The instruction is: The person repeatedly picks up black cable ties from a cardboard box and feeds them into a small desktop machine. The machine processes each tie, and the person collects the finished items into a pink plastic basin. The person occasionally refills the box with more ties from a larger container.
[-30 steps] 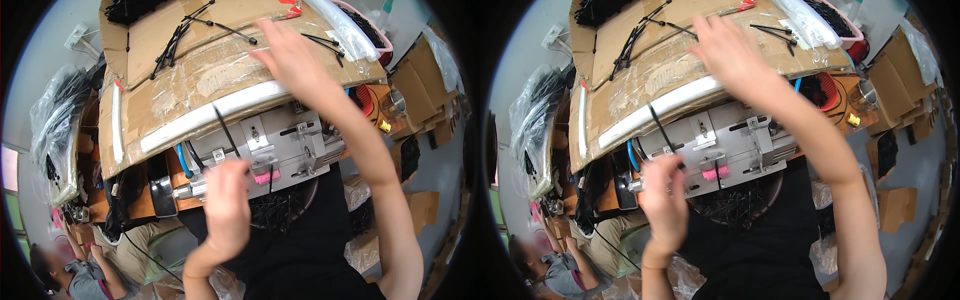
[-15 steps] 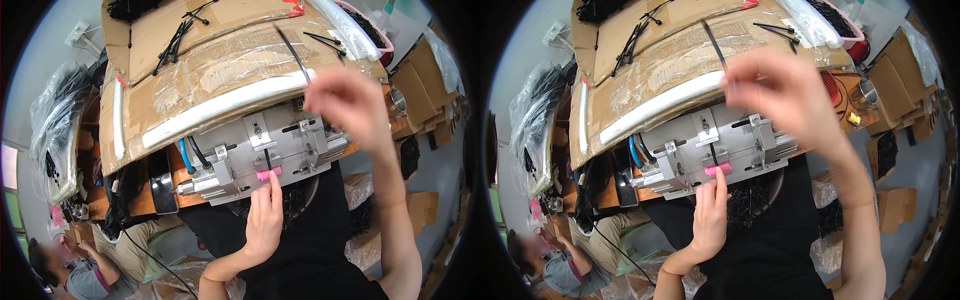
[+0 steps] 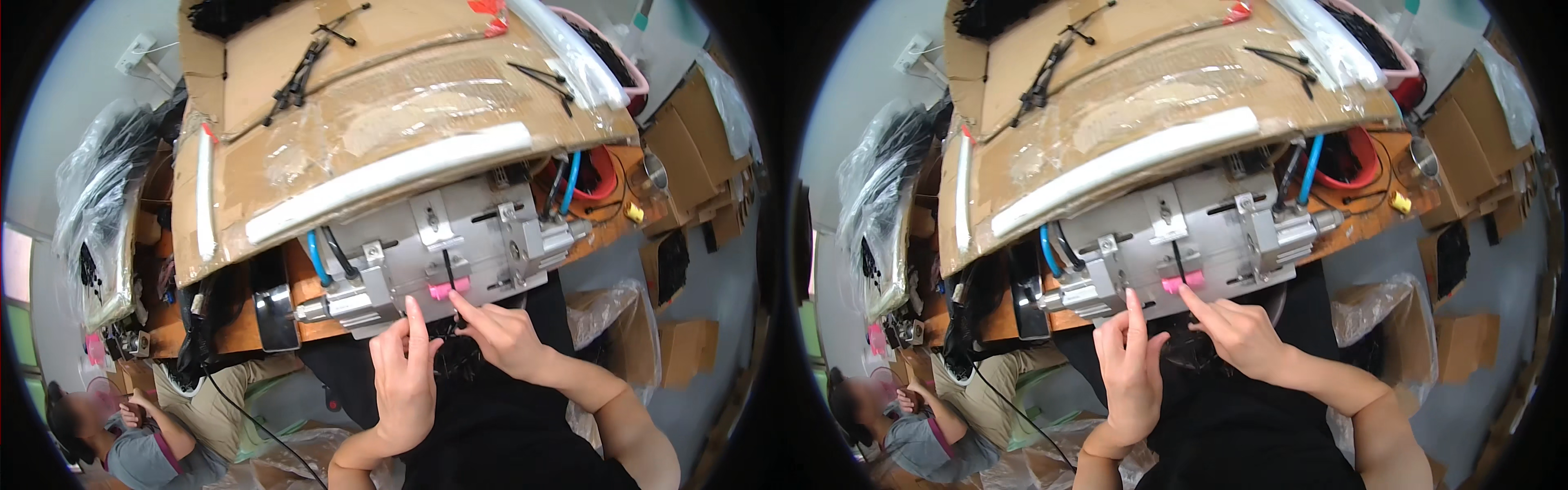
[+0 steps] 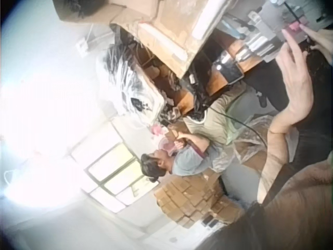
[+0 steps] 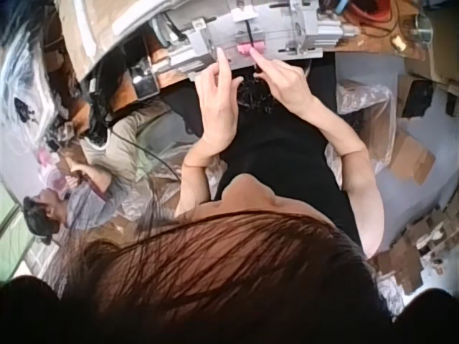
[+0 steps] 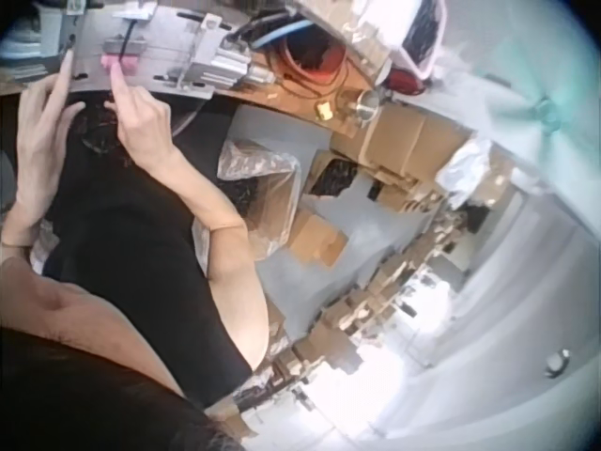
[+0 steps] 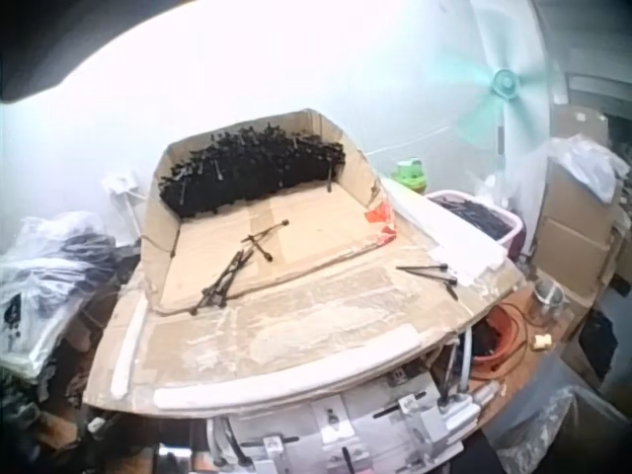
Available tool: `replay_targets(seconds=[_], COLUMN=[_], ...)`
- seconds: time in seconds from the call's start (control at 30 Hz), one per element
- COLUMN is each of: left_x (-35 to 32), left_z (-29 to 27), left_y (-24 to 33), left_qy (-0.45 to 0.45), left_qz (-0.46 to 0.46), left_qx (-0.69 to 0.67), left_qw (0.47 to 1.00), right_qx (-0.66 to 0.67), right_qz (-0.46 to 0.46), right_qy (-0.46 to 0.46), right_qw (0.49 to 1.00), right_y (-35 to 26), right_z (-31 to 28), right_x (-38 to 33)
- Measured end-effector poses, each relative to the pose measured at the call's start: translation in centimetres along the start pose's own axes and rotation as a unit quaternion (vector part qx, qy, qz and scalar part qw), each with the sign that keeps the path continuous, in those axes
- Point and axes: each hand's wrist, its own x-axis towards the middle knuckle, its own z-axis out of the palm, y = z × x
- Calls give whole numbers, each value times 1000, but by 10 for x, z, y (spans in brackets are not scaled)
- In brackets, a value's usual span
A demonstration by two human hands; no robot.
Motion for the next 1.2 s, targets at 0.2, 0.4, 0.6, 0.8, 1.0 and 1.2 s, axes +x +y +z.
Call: replay_targets(seconds=[0.2, 0.4, 0.6, 0.8, 1.0, 1.2], left_x=[42, 219, 288, 240, 202, 172], left_z=[-39, -81, -68, -54, -58, -101], left_y=[-23, -123, -148, -112, -78, -81], left_qy=[13, 161, 9, 24, 16, -112], left_qz=[30, 93, 68, 161, 128, 89], left_qx=[7, 75, 42, 71, 38, -7], left_qw=[999, 980, 997, 984, 991, 990], right_qx=[-46, -206, -274, -164, -216, -246], right_qz=[-20, -192, -85, -160, -222, -56], right_qy=[-84, 50, -1, -52, 83, 24], right_qw=[995, 958, 958, 972, 947, 967], right_y=[-24, 17, 127, 108, 85, 86], right_z=[-56, -65, -50, -68, -89, -107], right_x=[39, 261, 422, 341, 241, 208])
